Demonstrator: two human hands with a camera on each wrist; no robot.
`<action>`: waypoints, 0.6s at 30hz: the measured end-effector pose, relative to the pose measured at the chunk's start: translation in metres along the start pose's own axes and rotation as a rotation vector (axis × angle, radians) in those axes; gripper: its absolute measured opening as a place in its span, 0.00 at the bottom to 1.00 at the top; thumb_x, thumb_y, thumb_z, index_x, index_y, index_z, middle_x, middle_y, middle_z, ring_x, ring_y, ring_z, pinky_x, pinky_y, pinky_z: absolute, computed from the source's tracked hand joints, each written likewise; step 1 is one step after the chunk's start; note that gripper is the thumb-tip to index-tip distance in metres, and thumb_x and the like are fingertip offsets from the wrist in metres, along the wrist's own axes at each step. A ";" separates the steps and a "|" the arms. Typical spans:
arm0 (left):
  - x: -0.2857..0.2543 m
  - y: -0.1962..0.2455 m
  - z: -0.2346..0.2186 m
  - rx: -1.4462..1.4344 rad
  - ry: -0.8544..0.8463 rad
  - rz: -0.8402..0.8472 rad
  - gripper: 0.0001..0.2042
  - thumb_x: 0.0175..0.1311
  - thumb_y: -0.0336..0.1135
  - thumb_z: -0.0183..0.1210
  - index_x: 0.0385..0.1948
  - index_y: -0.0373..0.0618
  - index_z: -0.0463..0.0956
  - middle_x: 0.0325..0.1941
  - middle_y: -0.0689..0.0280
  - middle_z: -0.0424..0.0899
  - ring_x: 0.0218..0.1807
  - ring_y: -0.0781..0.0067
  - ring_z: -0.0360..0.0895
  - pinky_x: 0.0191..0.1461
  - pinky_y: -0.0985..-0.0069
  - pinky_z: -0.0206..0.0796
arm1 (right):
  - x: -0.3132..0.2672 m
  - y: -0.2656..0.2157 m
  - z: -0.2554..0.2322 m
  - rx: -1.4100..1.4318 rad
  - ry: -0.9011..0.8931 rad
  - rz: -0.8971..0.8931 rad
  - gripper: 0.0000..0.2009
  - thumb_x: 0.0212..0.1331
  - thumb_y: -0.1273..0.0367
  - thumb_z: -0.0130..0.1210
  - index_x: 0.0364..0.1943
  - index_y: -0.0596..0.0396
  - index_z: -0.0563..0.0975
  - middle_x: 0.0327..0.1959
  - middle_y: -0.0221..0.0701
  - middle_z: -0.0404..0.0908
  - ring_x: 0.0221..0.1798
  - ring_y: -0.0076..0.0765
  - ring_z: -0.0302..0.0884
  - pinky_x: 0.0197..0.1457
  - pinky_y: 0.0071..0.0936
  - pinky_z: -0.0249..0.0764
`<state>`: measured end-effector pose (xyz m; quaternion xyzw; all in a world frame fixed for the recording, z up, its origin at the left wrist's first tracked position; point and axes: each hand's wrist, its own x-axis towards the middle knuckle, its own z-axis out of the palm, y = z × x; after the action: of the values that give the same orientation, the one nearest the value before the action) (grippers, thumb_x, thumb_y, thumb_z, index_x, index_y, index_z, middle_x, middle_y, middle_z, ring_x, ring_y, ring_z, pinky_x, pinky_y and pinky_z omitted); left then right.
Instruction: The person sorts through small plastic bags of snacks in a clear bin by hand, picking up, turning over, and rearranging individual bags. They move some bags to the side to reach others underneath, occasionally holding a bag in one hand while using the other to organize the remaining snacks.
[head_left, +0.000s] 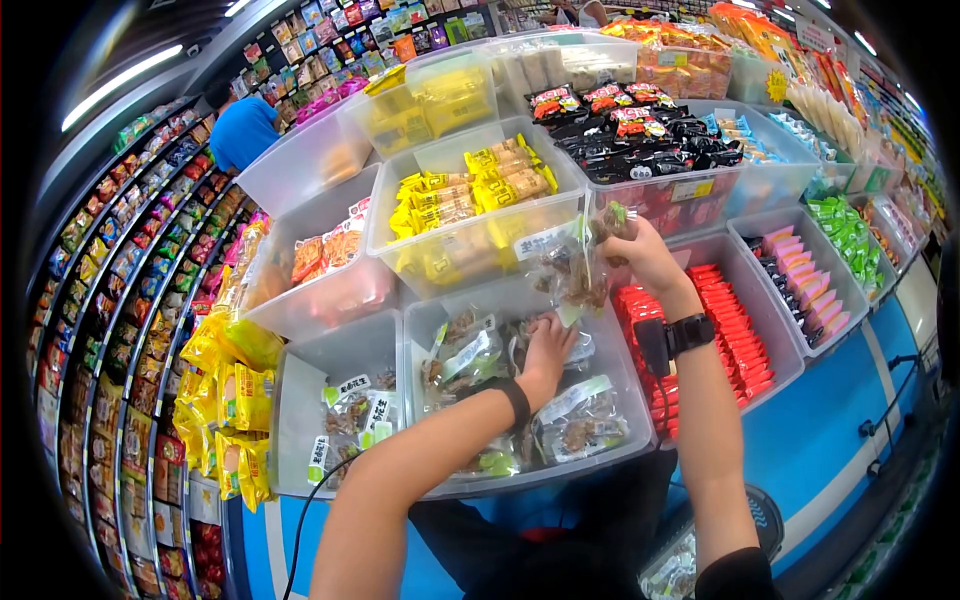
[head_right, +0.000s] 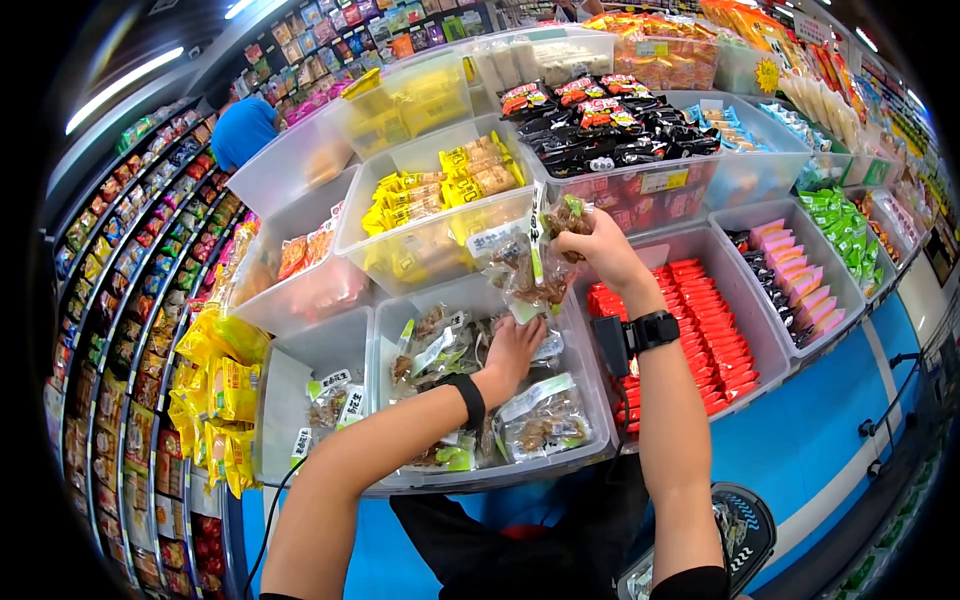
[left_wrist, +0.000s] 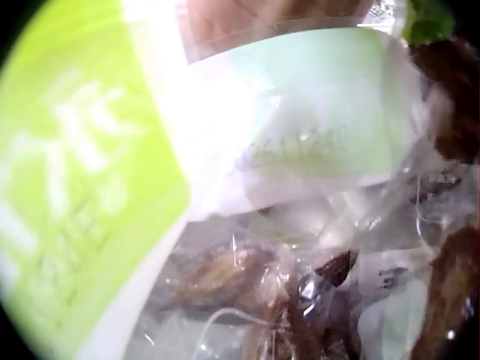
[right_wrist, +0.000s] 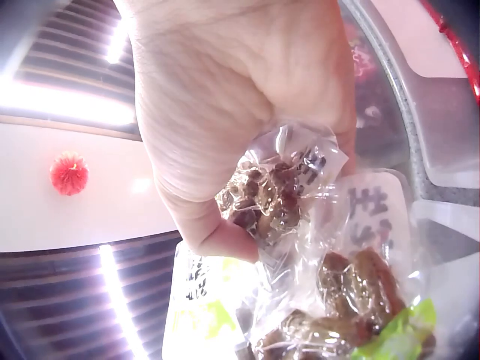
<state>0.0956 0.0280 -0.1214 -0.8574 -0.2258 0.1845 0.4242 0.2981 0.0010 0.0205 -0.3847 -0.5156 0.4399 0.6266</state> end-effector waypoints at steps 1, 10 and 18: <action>0.005 0.002 0.011 -0.062 0.055 0.015 0.35 0.67 0.48 0.49 0.75 0.50 0.53 0.64 0.61 0.70 0.62 0.52 0.63 0.56 0.60 0.60 | 0.001 0.002 0.000 0.006 0.001 -0.003 0.08 0.50 0.76 0.59 0.37 0.56 0.78 0.27 0.20 0.74 0.26 0.16 0.66 0.31 0.20 0.60; 0.007 -0.100 -0.017 -1.011 -0.294 0.345 0.55 0.49 0.63 0.67 0.73 0.34 0.51 0.70 0.38 0.65 0.71 0.43 0.64 0.73 0.57 0.59 | -0.001 -0.003 0.000 0.005 -0.005 -0.003 0.09 0.50 0.77 0.58 0.38 0.57 0.77 0.27 0.19 0.73 0.25 0.15 0.64 0.30 0.19 0.59; 0.005 -0.090 -0.006 -1.102 -0.172 0.160 0.26 0.52 0.56 0.66 0.40 0.39 0.85 0.42 0.53 0.87 0.54 0.49 0.80 0.59 0.58 0.71 | 0.000 -0.004 0.003 -0.046 -0.012 0.007 0.11 0.50 0.77 0.57 0.39 0.56 0.76 0.26 0.19 0.71 0.25 0.15 0.63 0.28 0.19 0.59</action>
<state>0.0817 0.0753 -0.0455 -0.9486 -0.2566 0.1400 -0.1214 0.2955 -0.0003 0.0252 -0.3984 -0.5279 0.4325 0.6128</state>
